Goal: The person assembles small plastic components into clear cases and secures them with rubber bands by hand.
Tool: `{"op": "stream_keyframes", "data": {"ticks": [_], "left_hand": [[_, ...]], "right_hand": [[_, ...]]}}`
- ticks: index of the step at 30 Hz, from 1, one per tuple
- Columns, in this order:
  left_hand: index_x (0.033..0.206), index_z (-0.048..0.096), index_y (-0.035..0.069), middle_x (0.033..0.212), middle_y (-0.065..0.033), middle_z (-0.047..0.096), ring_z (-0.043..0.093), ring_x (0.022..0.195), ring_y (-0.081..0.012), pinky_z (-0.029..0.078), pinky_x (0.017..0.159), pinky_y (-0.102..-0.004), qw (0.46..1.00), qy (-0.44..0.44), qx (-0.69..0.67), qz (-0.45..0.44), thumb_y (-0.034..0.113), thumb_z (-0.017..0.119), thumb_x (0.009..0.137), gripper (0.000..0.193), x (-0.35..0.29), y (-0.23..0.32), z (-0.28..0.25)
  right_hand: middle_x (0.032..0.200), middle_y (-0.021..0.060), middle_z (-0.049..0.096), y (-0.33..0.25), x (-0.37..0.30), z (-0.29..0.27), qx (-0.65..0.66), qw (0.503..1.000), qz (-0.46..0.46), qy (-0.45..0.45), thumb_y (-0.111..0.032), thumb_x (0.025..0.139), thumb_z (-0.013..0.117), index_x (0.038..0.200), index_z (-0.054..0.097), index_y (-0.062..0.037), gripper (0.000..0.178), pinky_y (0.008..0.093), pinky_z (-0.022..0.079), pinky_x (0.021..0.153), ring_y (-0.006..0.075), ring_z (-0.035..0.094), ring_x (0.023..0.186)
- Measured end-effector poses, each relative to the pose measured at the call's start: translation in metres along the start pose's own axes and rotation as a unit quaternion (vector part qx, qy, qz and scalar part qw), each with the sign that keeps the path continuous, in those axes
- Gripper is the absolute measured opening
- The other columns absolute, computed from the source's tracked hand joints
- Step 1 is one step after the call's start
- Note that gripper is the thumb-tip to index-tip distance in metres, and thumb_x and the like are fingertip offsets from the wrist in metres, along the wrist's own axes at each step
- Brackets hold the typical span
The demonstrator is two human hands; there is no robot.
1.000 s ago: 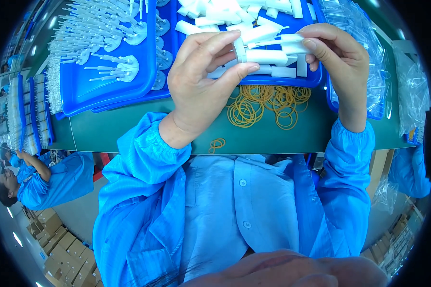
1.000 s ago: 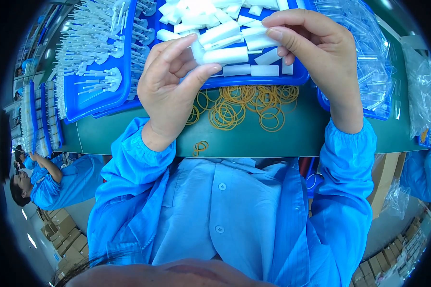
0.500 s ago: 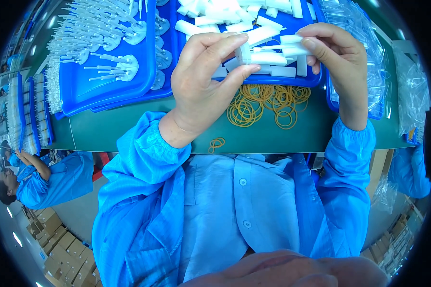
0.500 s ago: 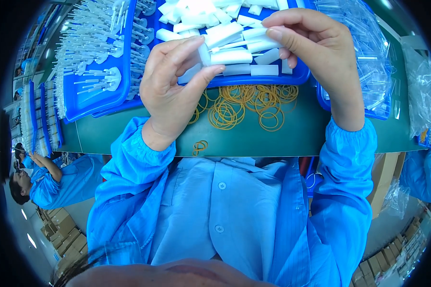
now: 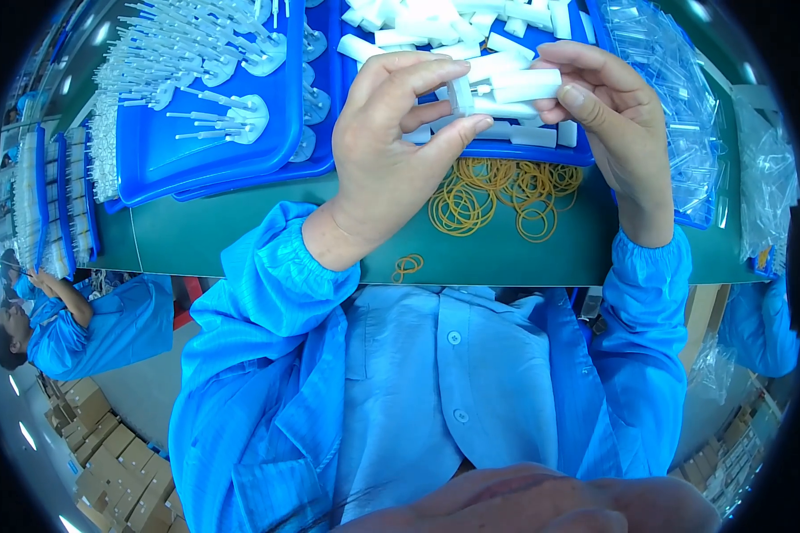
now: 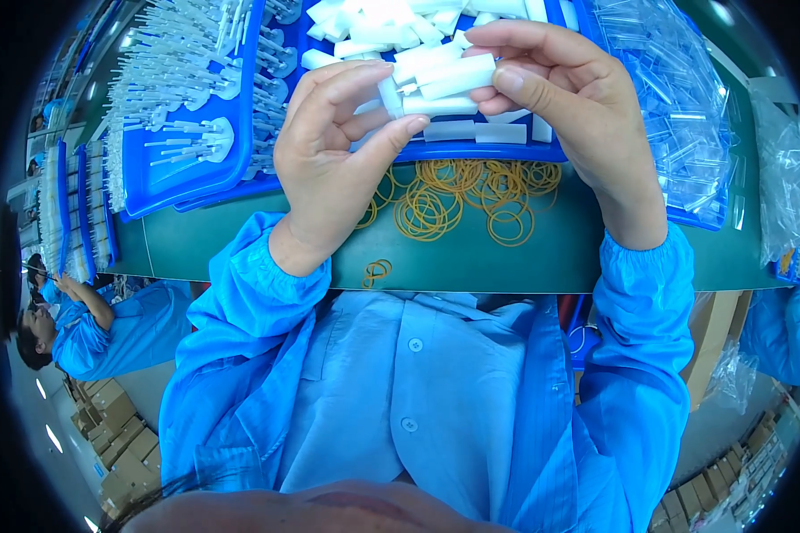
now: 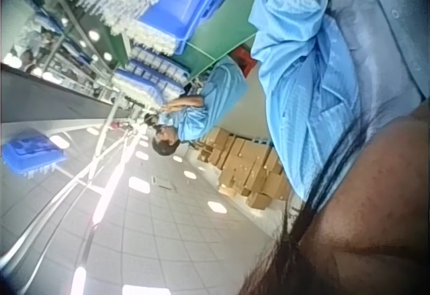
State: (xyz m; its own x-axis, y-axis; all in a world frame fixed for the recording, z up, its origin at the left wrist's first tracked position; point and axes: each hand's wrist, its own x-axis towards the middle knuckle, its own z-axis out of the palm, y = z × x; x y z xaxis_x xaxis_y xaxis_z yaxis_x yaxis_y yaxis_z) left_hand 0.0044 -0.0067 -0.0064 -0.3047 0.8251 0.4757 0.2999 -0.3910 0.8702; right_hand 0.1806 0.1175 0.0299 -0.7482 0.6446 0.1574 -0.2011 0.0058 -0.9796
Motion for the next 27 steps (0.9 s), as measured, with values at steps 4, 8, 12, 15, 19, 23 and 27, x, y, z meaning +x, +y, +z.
{"op": "stream_keyframes", "data": {"ticks": [4, 8, 12, 15, 19, 23, 27], "left_hand": [[0.113, 0.054, -0.005, 0.118, -0.011, 0.046, 0.057, 0.11, -0.024, 0.056, 0.091, -0.0349, 0.999, 0.004, -0.037, -0.035, -0.015, 0.066, 0.076, 0.041, 0.0, 0.0, 0.0], [0.113, 0.054, -0.006, 0.118, -0.0106, 0.046, 0.057, 0.11, -0.0241, 0.056, 0.09, -0.0338, 0.994, 0.005, -0.097, -0.041, -0.015, 0.066, 0.076, 0.04, 0.001, -0.001, 0.001], [0.114, 0.054, -0.006, 0.117, -0.0105, 0.046, 0.057, 0.109, -0.0234, 0.056, 0.088, -0.0327, 0.993, 0.003, -0.106, -0.042, -0.015, 0.066, 0.076, 0.041, 0.001, 0.001, 0.001], [0.114, 0.055, -0.006, 0.117, -0.0102, 0.046, 0.058, 0.108, -0.0231, 0.057, 0.088, -0.032, 0.994, -0.005, -0.098, -0.053, -0.015, 0.067, 0.076, 0.041, 0.0, 0.001, 0.0], [0.114, 0.055, -0.006, 0.116, -0.0101, 0.046, 0.058, 0.107, -0.023, 0.057, 0.088, -0.0321, 0.996, -0.003, -0.078, -0.039, -0.015, 0.067, 0.075, 0.042, 0.001, 0.001, 0.0], [0.115, 0.056, -0.006, 0.115, -0.0103, 0.046, 0.058, 0.106, -0.0226, 0.057, 0.088, -0.0324, 0.999, -0.002, -0.036, 0.003, -0.016, 0.067, 0.074, 0.043, 0.0, 0.001, -0.001], [0.115, 0.057, -0.005, 0.115, -0.0108, 0.047, 0.058, 0.106, -0.0223, 0.057, 0.089, -0.0327, 0.999, 0.003, -0.048, 0.009, -0.015, 0.068, 0.074, 0.044, 0.0, 0.001, -0.001]], "right_hand": [[0.1, 0.011, 0.064, 0.0, 0.0, -0.002, -0.01, 1.0, -0.012, -0.01, -0.004, 0.09, 0.059, 0.108, 0.064, 0.0031, 0.021, 0.0249, 0.054, 0.081, 0.0166, 0.066, 0.09], [0.097, 0.009, 0.064, 0.004, -0.001, -0.006, -0.107, 0.991, -0.074, -0.004, -0.002, 0.084, 0.065, 0.103, 0.068, 0.0006, 0.019, 0.0231, 0.051, 0.078, 0.0145, 0.063, 0.089], [0.094, 0.0065, 0.065, 0.007, 0.001, -0.006, -0.207, 0.968, -0.143, -0.005, -0.001, 0.08, 0.068, 0.096, 0.071, -0.0023, 0.017, 0.023, 0.045, 0.072, 0.0125, 0.058, 0.084], [0.091, 0.0053, 0.065, 0.006, 0.001, -0.003, -0.232, 0.962, -0.145, 0.001, -0.002, 0.079, 0.069, 0.095, 0.072, -0.0026, 0.016, 0.0235, 0.044, 0.07, 0.0113, 0.057, 0.082], [0.088, 0.0041, 0.065, 0.006, 0.0, 0.001, -0.27, 0.947, -0.175, 0.011, -0.003, 0.079, 0.07, 0.094, 0.071, -0.003, 0.015, 0.0219, 0.043, 0.067, 0.0099, 0.056, 0.079], [0.085, 0.0034, 0.065, 0.005, -0.002, -0.001, -0.246, 0.96, -0.123, 0.054, -0.003, 0.078, 0.071, 0.093, 0.07, -0.0023, 0.015, 0.0204, 0.042, 0.062, 0.0085, 0.055, 0.074], [0.084, 0.0034, 0.064, 0.007, -0.001, 0.0, -0.22, 0.964, -0.146, 0.033, -0.002, 0.077, 0.072, 0.091, 0.07, -0.0013, 0.014, 0.0216, 0.042, 0.063, 0.0086, 0.054, 0.072]]}}
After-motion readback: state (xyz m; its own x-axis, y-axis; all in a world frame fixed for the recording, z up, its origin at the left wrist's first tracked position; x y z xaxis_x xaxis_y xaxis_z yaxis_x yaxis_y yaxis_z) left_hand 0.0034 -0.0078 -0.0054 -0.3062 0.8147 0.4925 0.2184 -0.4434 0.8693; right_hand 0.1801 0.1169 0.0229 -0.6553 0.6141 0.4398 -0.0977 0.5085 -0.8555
